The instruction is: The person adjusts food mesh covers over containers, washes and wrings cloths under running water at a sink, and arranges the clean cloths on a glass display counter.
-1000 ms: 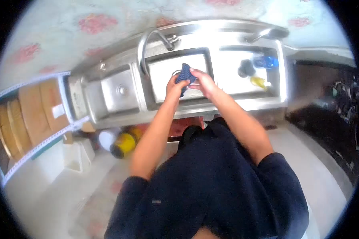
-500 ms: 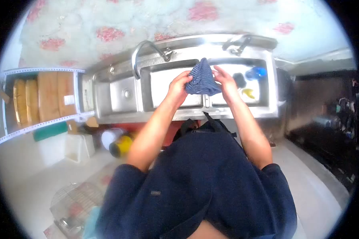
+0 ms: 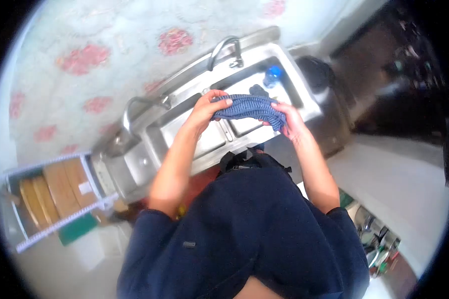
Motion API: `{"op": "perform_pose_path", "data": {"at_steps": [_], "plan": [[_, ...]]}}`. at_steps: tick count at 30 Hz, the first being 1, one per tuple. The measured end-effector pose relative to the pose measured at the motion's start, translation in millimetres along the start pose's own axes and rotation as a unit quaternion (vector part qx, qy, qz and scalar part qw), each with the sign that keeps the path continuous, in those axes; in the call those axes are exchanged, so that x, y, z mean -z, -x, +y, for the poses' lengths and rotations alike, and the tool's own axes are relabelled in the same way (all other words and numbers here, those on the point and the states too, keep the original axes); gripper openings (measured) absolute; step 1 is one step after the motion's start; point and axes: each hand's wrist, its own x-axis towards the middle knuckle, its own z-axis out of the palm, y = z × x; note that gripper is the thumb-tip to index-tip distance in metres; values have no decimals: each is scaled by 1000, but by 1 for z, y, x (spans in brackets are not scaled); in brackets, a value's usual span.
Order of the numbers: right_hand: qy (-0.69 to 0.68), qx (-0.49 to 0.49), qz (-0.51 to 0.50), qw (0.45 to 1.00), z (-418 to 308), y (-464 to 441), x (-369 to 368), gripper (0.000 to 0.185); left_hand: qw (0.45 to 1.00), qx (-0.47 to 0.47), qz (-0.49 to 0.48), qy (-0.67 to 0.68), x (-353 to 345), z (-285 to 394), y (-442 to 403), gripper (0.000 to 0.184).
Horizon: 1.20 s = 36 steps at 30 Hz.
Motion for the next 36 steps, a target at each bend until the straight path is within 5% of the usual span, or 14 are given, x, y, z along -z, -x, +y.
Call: {"op": "perform_pose_path", "data": {"at_steps": [4,8,14,16,18,21,22,24,26,28,30,34,36], "plan": [[26,57,130,989,7,36,14,40,970,-35,-115,-211,-13,-5,-14,56],[39,96,225,969,1,85,11,32,939,-125,-228,-224,-42,-22,-26,46],[65,143,254,954,-4,170,2,29,926,-163,-199,-278,-104,-29,-41,25],[148,177,266,936,15,191,45,27,882,-264,-177,-348,-127,-33,-40,35],[253,146,314,903,25,208,73,25,868,-307,-194,-338,-151,-31,-31,22],[461,182,493,715,22,247,80,17,821,-360,-258,-359,-199,-45,-41,18],[456,192,500,711,22,257,89,17,808,-365,-256,-385,-223,-46,-36,18],[524,361,598,487,20,277,119,9,776,-436,-275,-363,-279,-42,-14,17],[482,380,634,471,18,295,145,15,755,-478,-285,-348,-336,-37,22,15],[138,445,706,533,12,307,151,24,761,-465,-309,-330,-387,-51,61,19],[-127,495,621,594,21,309,194,32,684,-513,-376,-358,-434,-59,93,26],[-31,436,722,537,13,341,181,43,587,-464,-536,-391,-504,-104,127,31],[104,337,822,447,-3,357,157,49,660,-211,-655,-303,-527,-109,132,31]]}}
